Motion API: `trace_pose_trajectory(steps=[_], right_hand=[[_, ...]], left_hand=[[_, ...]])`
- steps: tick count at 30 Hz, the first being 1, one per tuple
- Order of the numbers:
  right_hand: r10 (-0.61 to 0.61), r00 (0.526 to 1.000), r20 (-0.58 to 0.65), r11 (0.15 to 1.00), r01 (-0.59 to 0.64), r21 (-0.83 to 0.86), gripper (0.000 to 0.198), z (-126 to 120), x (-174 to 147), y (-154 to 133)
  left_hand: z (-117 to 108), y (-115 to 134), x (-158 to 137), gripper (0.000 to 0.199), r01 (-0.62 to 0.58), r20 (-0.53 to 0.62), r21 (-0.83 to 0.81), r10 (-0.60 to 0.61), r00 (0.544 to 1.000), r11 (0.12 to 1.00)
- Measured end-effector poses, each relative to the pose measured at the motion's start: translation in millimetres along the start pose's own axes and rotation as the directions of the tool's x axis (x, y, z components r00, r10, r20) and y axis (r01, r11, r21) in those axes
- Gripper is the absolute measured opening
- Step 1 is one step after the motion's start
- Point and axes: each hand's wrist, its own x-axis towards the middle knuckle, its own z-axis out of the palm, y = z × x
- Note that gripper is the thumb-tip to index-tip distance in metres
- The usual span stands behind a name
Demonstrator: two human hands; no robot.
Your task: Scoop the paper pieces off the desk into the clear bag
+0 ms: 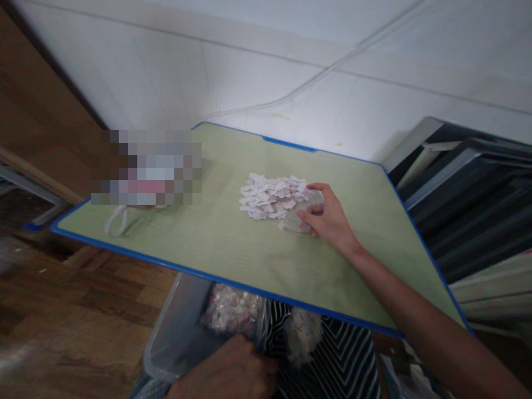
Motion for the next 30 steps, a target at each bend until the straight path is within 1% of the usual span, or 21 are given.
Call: trace_pose_trajectory(steps=[2,4,7,9,12,16,19,21,22,23,24,27,29,30], right_hand=[[0.044,0.998,0.036,0.999,-0.045,0.021,0.052,-4.1,0.6,-2.7],[0.068,0.992,0.103,0.997,-0.071,0.031,0.052,-9.4,1.1,-3.7],[0.059,0.971,0.23,0.995,-0.076,0.065,0.053,-19.3,1.0,-1.2],[0.047,0.958,0.282,0.989,-0.085,0.125,0.055,-25.4,0.8,2.1],[0.041,0.946,0.32,0.976,-0.106,0.189,0.059,-30.4,1.2,6.5],[0.008,0.933,0.361,0.989,-0.06,0.132,0.061,-29.4,2.7,7.5],[-0.006,0.929,0.37,0.995,-0.033,0.099,0.06,-29.9,3.6,6.6],[-0.002,0.91,0.414,0.995,-0.038,0.088,0.059,-32.8,3.2,6.5],[0.004,0.891,0.454,0.996,-0.045,0.079,0.058,-34.8,2.4,6.4],[0.012,0.861,0.508,0.997,-0.051,0.064,0.058,-36.9,0.9,6.2],[0.019,0.822,0.57,0.998,-0.053,0.043,0.057,-39.0,-1.0,5.7],[0.01,0.673,0.74,1.0,-0.009,-0.005,0.053,-42.3,-9.4,1.8],[-0.009,0.57,0.822,0.999,0.036,-0.013,0.052,-41.7,-14.9,-2.1],[-0.017,0.528,0.849,0.998,0.054,-0.014,0.053,-41.0,-17.1,-4.1]], left_hand=[[0.7,0.2,-0.4,0.019,-0.002,0.0,-0.016,0.002,1.0,1.0],[2.3,0.1,-1.3,0.019,-0.002,-0.005,-0.022,0.002,1.0,1.0],[6.1,-0.6,-3.1,0.018,0.002,-0.032,-0.056,-0.003,0.999,0.998],[9.0,-1.5,-4.1,0.019,0.008,-0.042,-0.106,-0.012,0.999,0.994],[12.1,-2.8,-4.8,0.02,0.022,-0.035,-0.135,-0.027,0.999,0.991],[12.6,-4.0,-4.0,0.019,-0.013,-0.01,-0.127,0.011,1.0,0.992],[12.2,-4.4,-3.3,0.02,-0.015,-0.026,-0.122,0.012,1.0,0.992],[12.2,-4.6,-3.0,0.021,-0.012,-0.038,-0.121,0.008,0.999,0.993],[12.2,-4.8,-2.9,0.02,-0.017,-0.034,-0.12,0.013,0.999,0.993],[12.3,-4.9,-3.0,0.019,-0.024,-0.027,-0.118,0.02,0.999,0.993],[12.4,-4.9,-3.0,0.019,-0.031,-0.022,-0.118,0.028,0.999,0.993],[12.5,-4.1,-3.9,0.019,-0.021,-0.034,-0.107,0.017,0.999,0.994],[12.5,-2.6,-4.8,0.02,0.008,-0.048,-0.097,-0.012,0.999,0.995],[12.5,-1.8,-5.3,0.021,0.018,-0.052,-0.091,-0.022,0.998,0.996]])
